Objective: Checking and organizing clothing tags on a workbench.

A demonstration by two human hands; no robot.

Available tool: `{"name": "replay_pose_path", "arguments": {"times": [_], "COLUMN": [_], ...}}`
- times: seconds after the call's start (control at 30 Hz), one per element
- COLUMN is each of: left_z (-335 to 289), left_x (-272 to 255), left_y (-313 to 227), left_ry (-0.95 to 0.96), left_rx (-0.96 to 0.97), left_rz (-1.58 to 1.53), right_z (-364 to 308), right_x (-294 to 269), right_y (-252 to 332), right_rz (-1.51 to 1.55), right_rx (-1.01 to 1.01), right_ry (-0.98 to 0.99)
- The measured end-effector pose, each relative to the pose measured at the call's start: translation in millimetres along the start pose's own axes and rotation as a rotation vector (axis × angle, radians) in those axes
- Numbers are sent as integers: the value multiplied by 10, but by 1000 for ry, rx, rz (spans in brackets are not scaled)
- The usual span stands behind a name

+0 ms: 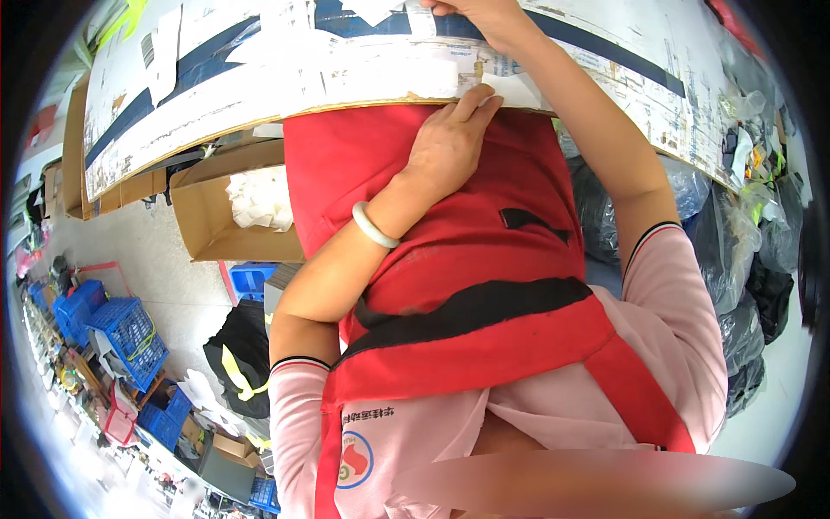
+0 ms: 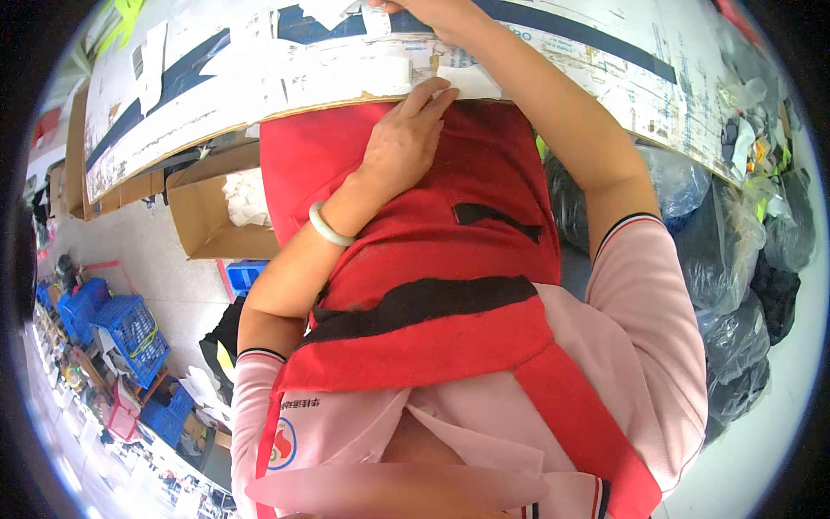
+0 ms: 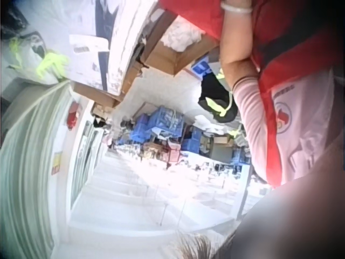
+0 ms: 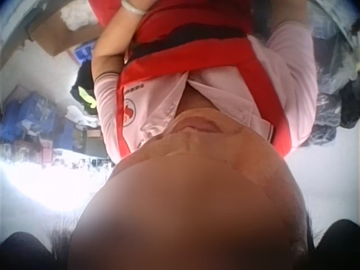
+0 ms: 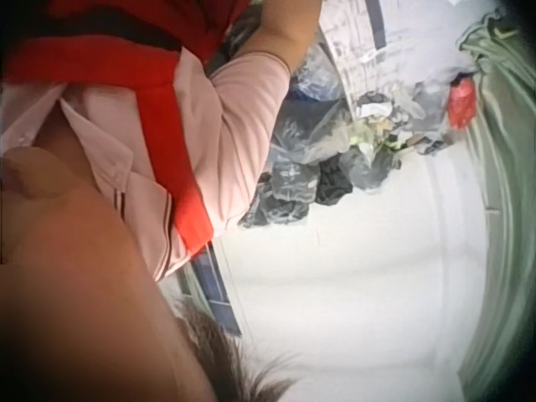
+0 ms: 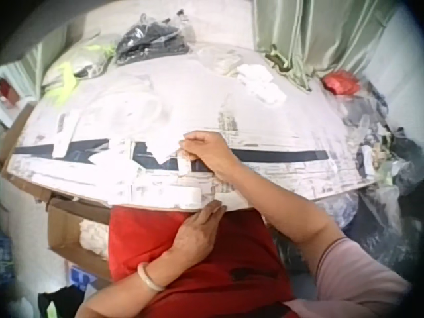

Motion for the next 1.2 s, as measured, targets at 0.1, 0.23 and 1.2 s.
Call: {"name": "replay_pose_path", "arguments": {"times": [0.1,0.23,1.2], "left_z": [-1,37,59], "left_x": [-5,-29,29], "left_y": [-3,-59,-69], "left_ry": [3,-45,-11], "left_rx": [-11,36,42], "left_rz": [-3,24,45], "right_z": [-113,-405,-1121], "right_x": [-211,-430,-560], "right_y": [-170,-290,-83], "right_rz": [148,195,-1099], "right_rx": [77,135,-192], "right_ry": [9,7,110]}}
Point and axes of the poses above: each hand's wrist, its own z-axis towards the middle knuckle, its own x-axis out of the palm, y = z × x, the point moved 8 cm from there along z, towards the middle knuckle, and after that the axes turned 12 degrees about x, right-handed, at the moved point
